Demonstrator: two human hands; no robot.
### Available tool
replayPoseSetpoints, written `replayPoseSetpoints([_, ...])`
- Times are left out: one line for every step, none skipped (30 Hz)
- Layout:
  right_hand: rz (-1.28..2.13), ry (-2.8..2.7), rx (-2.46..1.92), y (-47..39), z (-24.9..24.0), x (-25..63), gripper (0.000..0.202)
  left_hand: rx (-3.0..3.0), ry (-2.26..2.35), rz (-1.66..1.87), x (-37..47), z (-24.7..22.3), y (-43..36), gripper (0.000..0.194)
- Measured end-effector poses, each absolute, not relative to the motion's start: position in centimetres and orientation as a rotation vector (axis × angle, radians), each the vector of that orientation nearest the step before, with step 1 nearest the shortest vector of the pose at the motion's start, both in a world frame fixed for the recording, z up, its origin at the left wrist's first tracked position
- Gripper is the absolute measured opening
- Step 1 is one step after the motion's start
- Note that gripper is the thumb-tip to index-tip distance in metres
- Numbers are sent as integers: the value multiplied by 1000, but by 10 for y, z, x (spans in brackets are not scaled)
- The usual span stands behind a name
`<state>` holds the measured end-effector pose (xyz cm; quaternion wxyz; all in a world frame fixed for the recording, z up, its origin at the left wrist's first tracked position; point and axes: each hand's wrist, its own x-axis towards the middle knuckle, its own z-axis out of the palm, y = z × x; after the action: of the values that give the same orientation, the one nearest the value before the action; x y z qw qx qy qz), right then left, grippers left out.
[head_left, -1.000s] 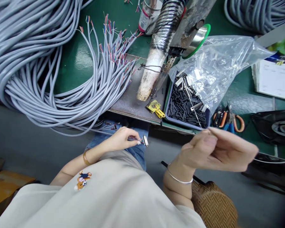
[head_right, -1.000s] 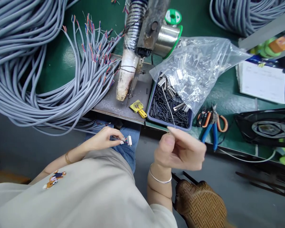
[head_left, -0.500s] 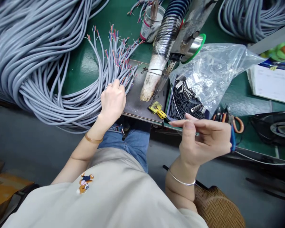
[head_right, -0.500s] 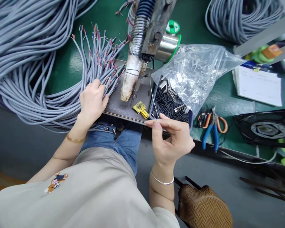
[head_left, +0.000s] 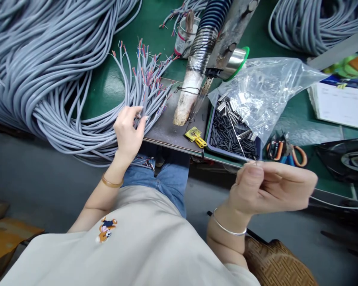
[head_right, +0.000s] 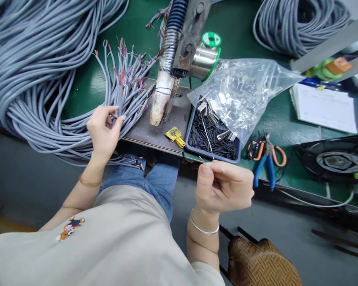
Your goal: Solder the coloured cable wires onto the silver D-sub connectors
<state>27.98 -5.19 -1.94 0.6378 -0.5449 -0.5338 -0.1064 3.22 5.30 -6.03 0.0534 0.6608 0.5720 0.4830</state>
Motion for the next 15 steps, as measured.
replayPoseSetpoints([-244,-1212,-1239,-52,-20,280,30,2106,1743,1396,33,-61,54,21])
replayPoseSetpoints([-239,-1217,-1231,-52,-20,281,29,2184,1752,1332,34,-62,55,28])
replayPoseSetpoints([-227,-1229,-1221,-53,-21,282,28,2231,1774,1286,34,-63,57,33])
replayPoseSetpoints([-211,-1239,-1217,-53,-22,283,26,2252,1806,1255,33,-64,58,36])
replayPoseSetpoints([-192,-1248,-1214,-54,-23,284,24,2255,1837,1230,32,-65,59,37])
replayPoseSetpoints([-177,-1255,-1209,-55,-24,285,22,2248,1856,1205,29,-66,60,35])
replayPoseSetpoints([-164,-1256,-1212,-56,-26,286,20,2234,1856,1180,27,-66,62,31])
replayPoseSetpoints([-153,-1252,-1222,-57,-27,287,17,2207,1839,1173,24,-66,63,24])
replayPoseSetpoints([-147,-1250,-1229,-58,-29,288,15,2161,1809,1192,21,-65,64,17])
replayPoseSetpoints([-141,-1252,-1233,-59,-31,289,13,2095,1772,1247,20,-64,63,13])
replayPoseSetpoints([-134,-1254,-1234,-59,-32,289,11,2005,1730,1341,19,-62,61,11])
replayPoseSetpoints([-129,-1253,-1234,-60,-33,290,10,1897,1679,1456,20,-59,57,12])
replayPoseSetpoints([-126,-1256,-1235,-60,-33,290,9,1791,1617,1565,24,-54,50,15])
replayPoseSetpoints([-124,-1260,-1243,-60,-33,289,8,1696,1527,1644,29,-49,41,18])
replayPoseSetpoints([-127,-1264,-1254,-61,-32,289,8,1638,1420,1640,35,-43,30,21])
